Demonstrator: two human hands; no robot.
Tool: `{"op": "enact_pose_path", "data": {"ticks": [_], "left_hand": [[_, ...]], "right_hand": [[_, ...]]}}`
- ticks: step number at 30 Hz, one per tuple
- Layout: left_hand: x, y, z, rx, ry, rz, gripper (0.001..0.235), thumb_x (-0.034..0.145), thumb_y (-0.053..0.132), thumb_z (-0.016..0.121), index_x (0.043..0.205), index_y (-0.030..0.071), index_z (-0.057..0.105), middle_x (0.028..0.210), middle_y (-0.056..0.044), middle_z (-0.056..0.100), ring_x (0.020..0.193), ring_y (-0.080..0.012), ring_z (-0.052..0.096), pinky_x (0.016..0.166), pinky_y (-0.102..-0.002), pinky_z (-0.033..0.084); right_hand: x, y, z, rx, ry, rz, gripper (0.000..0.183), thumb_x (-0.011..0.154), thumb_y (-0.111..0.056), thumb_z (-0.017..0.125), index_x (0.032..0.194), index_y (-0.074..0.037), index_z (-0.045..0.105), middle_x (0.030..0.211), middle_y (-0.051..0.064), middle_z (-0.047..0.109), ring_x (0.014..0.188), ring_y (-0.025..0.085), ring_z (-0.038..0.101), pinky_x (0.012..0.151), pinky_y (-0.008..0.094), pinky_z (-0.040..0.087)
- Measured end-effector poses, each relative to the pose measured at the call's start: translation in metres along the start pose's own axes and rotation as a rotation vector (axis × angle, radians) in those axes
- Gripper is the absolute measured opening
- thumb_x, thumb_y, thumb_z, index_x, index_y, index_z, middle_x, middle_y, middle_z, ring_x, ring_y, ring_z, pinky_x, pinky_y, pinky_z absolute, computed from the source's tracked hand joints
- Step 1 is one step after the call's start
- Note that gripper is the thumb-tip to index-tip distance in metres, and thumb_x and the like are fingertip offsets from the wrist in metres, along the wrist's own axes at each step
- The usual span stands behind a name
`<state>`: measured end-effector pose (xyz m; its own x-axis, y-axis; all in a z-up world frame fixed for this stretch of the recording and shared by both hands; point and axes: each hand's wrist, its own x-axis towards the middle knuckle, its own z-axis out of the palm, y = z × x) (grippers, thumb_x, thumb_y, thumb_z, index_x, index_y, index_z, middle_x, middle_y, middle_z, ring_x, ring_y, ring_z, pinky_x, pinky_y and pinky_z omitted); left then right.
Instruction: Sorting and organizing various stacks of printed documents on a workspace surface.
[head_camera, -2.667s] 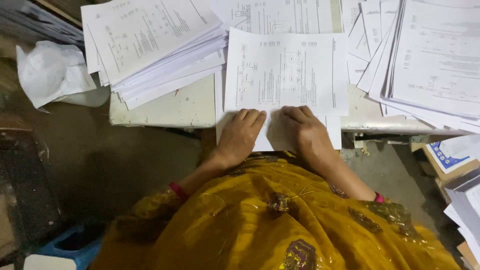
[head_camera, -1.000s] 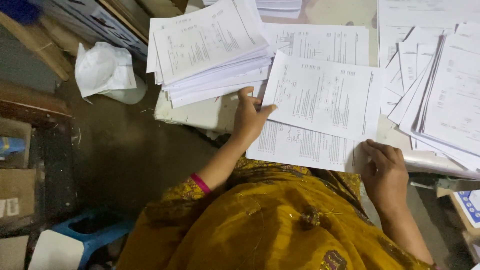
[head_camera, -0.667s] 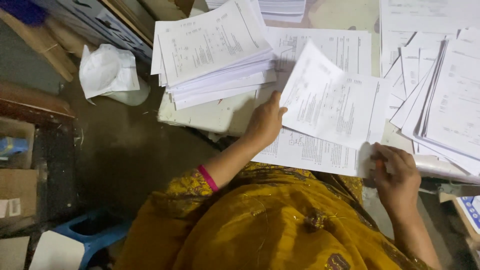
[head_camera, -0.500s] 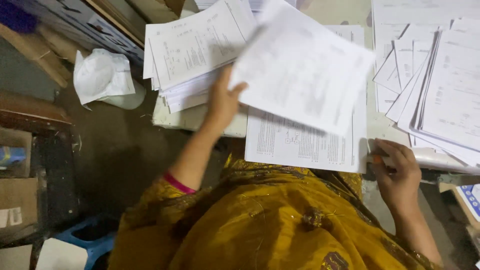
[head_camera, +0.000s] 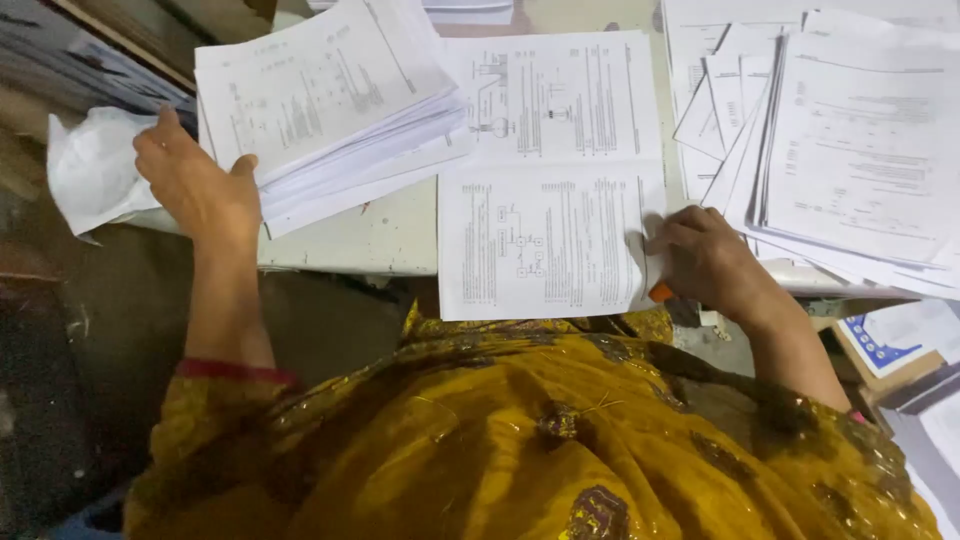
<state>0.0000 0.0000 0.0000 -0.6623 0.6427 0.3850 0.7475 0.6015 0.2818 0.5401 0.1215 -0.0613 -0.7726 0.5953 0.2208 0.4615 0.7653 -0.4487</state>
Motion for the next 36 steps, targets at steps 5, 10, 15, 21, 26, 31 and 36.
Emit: {"op": "enact_pose_path", "data": {"ticks": [5,10,15,21,26,31,36], "left_hand": [[-0.061,0.061,-0.028,-0.475,-0.513,0.561,0.071,0.072,0.013,0.084,0.135,0.008,0.052,0.139,-0.014,0.046,0.130,-0.0313,0.039,0.108,-0.047,0.032],[-0.086,0.076,0.003,-0.537,-0.898,0.771,0.089,0.063,0.027,0.088,0.141,0.023,0.046,0.154,-0.001,0.035,0.146,-0.0263,0.022,0.115,-0.046,0.019],[-0.090,0.097,0.038,-0.447,-0.840,0.920,0.078,0.075,-0.003,0.066,0.146,0.017,0.040,0.155,-0.006,0.032,0.145,-0.0272,0.024,0.116,-0.044,0.024],[-0.110,0.123,0.076,-0.329,-0.697,0.995,0.056,0.097,-0.004,0.040,0.149,0.013,0.031,0.156,-0.009,0.028,0.145,-0.0252,0.025,0.115,-0.040,0.024],[-0.132,0.125,0.052,-0.511,-0.717,0.848,0.040,0.095,0.013,0.043,0.133,0.020,0.054,0.142,-0.010,0.050,0.134,-0.0294,0.045,0.111,-0.045,0.033],[-0.154,0.106,0.037,-0.674,-0.854,0.681,0.032,0.100,0.017,0.039,0.119,0.023,0.065,0.133,-0.014,0.058,0.124,-0.0309,0.056,0.110,-0.045,0.038],[-0.157,0.102,0.035,-0.551,-0.640,1.019,0.026,0.103,0.015,0.043,0.122,0.011,0.061,0.121,-0.007,0.066,0.117,-0.0224,0.059,0.112,-0.045,0.031]], "right_hand": [[0.001,0.013,-0.011,0.283,-0.172,0.271,0.029,0.069,0.004,0.079,0.095,-0.008,0.073,0.109,0.006,0.060,0.098,0.022,0.062,0.089,0.030,0.055],[-0.006,0.027,-0.012,0.557,-0.081,0.258,0.017,0.086,0.002,0.063,0.092,-0.011,0.072,0.117,0.008,0.066,0.116,0.024,0.062,0.100,0.036,0.052],[-0.014,0.024,-0.021,0.698,-0.045,0.292,0.021,0.083,0.004,0.064,0.096,-0.012,0.071,0.114,0.010,0.068,0.121,0.023,0.061,0.107,0.039,0.050],[-0.022,-0.018,-0.047,0.891,-0.080,0.603,0.021,0.083,-0.004,0.062,0.100,-0.005,0.073,0.120,0.015,0.071,0.120,0.029,0.065,0.100,0.043,0.052],[-0.034,-0.030,-0.045,0.741,0.039,0.353,0.042,0.080,-0.021,0.052,0.120,-0.011,0.062,0.134,0.015,0.056,0.131,0.031,0.051,0.112,0.050,0.041],[-0.033,-0.002,-0.013,0.373,0.051,-0.047,0.059,0.085,-0.039,0.063,0.134,-0.008,0.054,0.139,0.017,0.052,0.132,0.035,0.047,0.114,0.055,0.034],[-0.018,-0.038,-0.008,0.242,0.274,0.120,0.007,0.087,-0.006,0.069,0.089,-0.008,0.076,0.093,0.008,0.073,0.093,0.025,0.064,0.090,0.032,0.050]]}}
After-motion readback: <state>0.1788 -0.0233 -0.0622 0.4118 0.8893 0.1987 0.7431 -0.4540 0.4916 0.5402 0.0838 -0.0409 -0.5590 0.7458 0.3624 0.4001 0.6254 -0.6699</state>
